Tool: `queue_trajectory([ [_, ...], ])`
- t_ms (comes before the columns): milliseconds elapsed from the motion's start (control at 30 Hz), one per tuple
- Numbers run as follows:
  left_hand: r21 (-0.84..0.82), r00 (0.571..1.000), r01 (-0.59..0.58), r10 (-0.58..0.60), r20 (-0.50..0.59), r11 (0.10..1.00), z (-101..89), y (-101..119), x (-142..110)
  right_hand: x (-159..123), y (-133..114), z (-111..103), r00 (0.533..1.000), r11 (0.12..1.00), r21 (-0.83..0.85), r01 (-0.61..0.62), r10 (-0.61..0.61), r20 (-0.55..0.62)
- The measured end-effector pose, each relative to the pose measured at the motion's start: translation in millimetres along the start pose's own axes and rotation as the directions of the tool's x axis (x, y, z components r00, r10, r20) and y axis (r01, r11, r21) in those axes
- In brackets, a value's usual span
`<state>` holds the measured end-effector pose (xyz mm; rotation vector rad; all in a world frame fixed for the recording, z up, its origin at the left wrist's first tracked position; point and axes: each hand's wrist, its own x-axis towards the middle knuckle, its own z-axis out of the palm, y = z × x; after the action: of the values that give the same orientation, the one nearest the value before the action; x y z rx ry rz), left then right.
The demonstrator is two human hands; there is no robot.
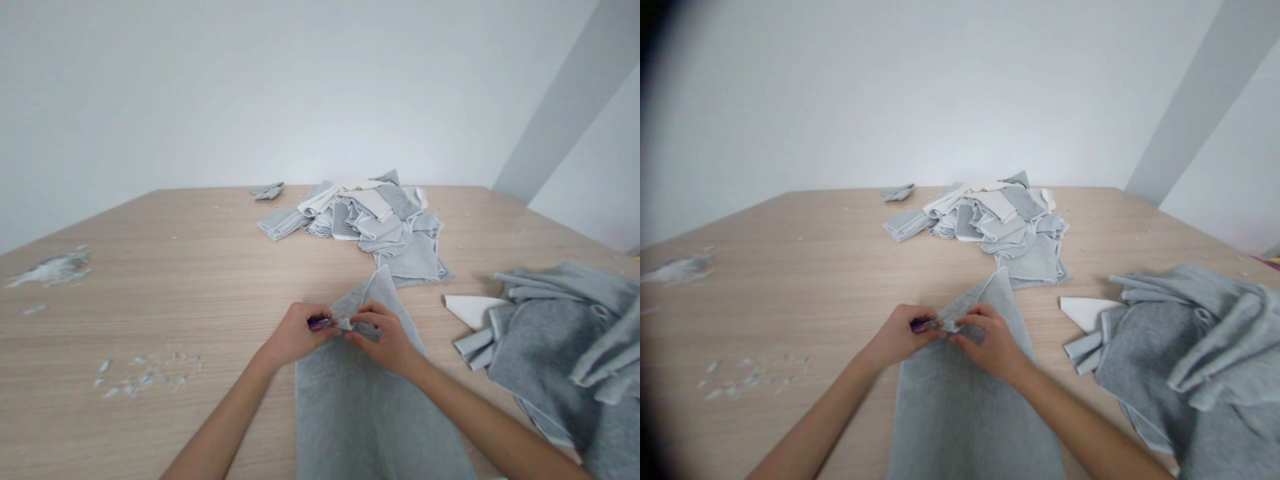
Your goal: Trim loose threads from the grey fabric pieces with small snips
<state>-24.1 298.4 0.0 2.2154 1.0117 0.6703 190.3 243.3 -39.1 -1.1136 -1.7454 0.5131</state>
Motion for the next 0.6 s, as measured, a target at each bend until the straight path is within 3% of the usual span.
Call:
queue_trajectory([
  [200, -0.052, 0.997, 0.037, -0.041, -0.065, 0.998, 7.1, 10, 0, -1, -4, 3, 0.994, 0.996, 0.055, 0.065, -0.060, -0.087],
  [600, -0.111, 0.997, 0.068, -0.070, -0.013, 0.992, 20.0, 17, 0, 4, -9, -4, 0.992, 0.949, 0.292, -0.122, 0.113, 0.049],
])
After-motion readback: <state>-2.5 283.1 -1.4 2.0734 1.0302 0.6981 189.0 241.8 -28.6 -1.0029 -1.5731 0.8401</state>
